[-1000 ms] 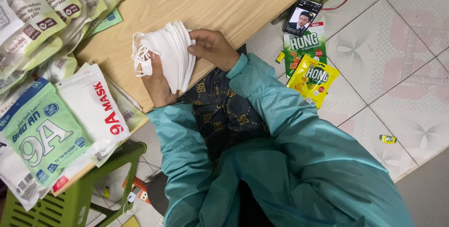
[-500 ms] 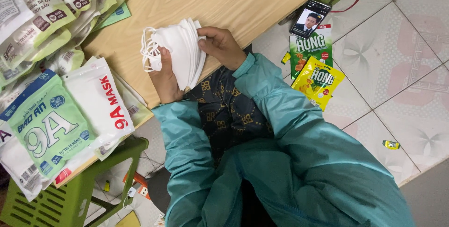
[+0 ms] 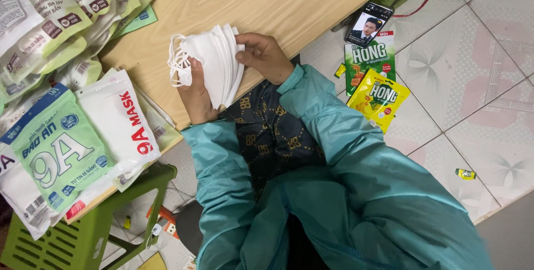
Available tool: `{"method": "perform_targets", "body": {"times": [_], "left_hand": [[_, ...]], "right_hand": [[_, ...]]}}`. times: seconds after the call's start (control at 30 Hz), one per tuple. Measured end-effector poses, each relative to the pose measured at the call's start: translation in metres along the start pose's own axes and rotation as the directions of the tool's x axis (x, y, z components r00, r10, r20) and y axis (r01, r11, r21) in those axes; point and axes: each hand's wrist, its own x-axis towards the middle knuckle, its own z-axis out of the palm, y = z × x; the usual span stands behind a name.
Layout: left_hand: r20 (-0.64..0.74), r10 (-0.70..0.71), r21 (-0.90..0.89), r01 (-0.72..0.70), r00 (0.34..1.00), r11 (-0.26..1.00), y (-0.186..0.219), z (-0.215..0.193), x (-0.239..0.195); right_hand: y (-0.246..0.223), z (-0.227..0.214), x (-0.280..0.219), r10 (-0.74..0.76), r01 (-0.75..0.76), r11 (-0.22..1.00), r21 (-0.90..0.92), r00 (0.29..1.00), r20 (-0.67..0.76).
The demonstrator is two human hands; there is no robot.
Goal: Fold face masks and insert them into plastic packaging bags
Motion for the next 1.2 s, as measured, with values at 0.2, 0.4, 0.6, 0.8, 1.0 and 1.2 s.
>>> {"method": "perform_targets", "body": {"times": [0.2,0.4,0.6,0.8,1.0,1.2], "left_hand": [[-0.016,-0.031,-0.025,0.031,0.999,0.999,0.001,0.0,-0.001],[0.029,0.001,0.075,-0.003,1.0,0.997,0.003,-0.004,-0.001],[-0.017,-0.002,0.081,0.004,1.0,0.997,0.002,-0.001,-0.003],[-0.019,0.028,-0.004,-0.028,0.999,1.0,-0.008,-0.002,0.001],[-0.029,0.015,-0.003,-0.015,0.999,1.0,0.005,0.007,-0.007],[-0.009,0.022,0.0,-0.022,1.0,1.0,0.002,0.003,-0.002]], "right_hand": [[-0.024,0.018,0.001,0.025,-0.026,0.998,0.049,0.999,0.028],[-0.077,0.041,0.003,0.116,-0.116,0.993,-0.007,0.989,0.087],[-0.059,0.034,0.004,0.047,-0.041,0.996,-0.074,0.996,0.073],[-0.034,0.027,0.005,-0.057,0.056,0.997,0.059,0.998,0.014],[-0.085,0.047,0.006,-0.085,0.086,0.996,-0.022,0.995,0.054],[-0.045,0.032,0.004,-0.04,0.041,0.999,-0.024,0.998,0.04]]}}
